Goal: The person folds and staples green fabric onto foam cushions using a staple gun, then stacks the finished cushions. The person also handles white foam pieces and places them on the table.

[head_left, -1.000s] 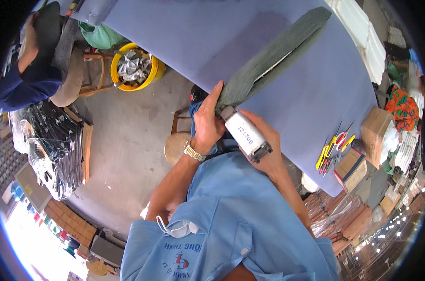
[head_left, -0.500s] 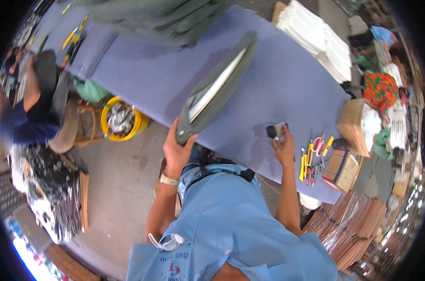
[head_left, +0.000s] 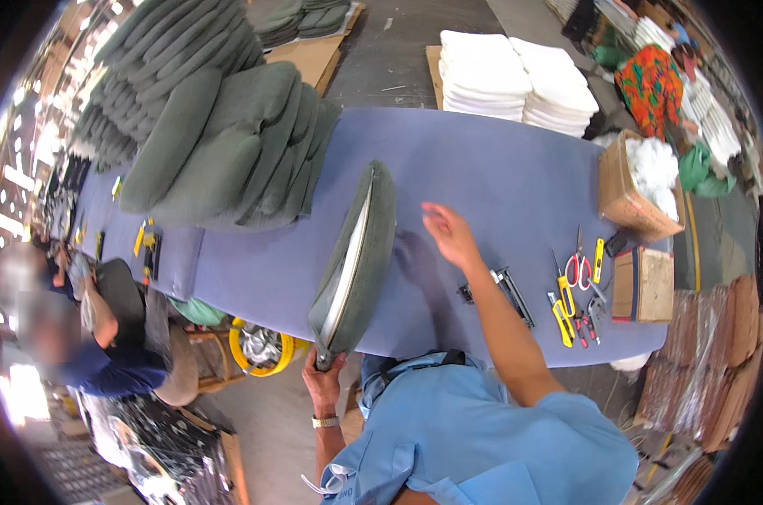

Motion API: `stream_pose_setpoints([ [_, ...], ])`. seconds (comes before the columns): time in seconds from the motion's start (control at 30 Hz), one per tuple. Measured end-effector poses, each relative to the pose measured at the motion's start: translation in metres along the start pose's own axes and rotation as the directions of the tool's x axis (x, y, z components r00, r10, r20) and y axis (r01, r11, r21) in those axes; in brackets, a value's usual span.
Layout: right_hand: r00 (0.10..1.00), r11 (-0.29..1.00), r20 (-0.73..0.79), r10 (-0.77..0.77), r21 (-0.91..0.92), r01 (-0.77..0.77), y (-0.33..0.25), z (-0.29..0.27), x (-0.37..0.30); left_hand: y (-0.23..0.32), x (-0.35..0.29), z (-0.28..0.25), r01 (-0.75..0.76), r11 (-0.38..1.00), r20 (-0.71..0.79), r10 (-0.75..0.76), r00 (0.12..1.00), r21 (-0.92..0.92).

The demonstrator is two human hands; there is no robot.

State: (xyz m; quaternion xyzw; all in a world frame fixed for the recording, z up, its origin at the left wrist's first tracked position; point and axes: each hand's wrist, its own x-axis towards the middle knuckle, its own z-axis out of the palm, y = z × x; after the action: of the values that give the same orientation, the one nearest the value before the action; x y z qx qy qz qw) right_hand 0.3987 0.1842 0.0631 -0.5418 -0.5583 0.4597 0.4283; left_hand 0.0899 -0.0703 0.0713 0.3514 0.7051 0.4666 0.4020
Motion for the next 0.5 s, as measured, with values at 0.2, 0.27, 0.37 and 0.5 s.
stream_pose_setpoints([
  [0.2,0.993,0.982,-0.099,-0.064,0.169,0.08,-0.017,0.016,0.114,0.005,0.009,0.004,0.005,0.996,0.072,0.001,0.997,-0.085],
  [0.27,0.999,0.975,-0.018,-0.04,0.22,0.043,-0.017,0.023,0.118,-0.012,0.006,-0.003,-0.055,0.998,0.08,0.056,0.995,-0.013],
  [0.37,0.996,0.953,0.086,0.011,0.302,-0.036,-0.02,0.038,0.105,-0.033,-0.003,-0.016,0.087,0.993,0.082,-0.08,0.993,-0.085],
  [0.5,0.979,0.938,-0.2,0.021,0.343,0.05,0.005,0.003,0.069,-0.047,-0.02,-0.03,0.254,0.837,0.511,0.035,0.859,-0.485],
])
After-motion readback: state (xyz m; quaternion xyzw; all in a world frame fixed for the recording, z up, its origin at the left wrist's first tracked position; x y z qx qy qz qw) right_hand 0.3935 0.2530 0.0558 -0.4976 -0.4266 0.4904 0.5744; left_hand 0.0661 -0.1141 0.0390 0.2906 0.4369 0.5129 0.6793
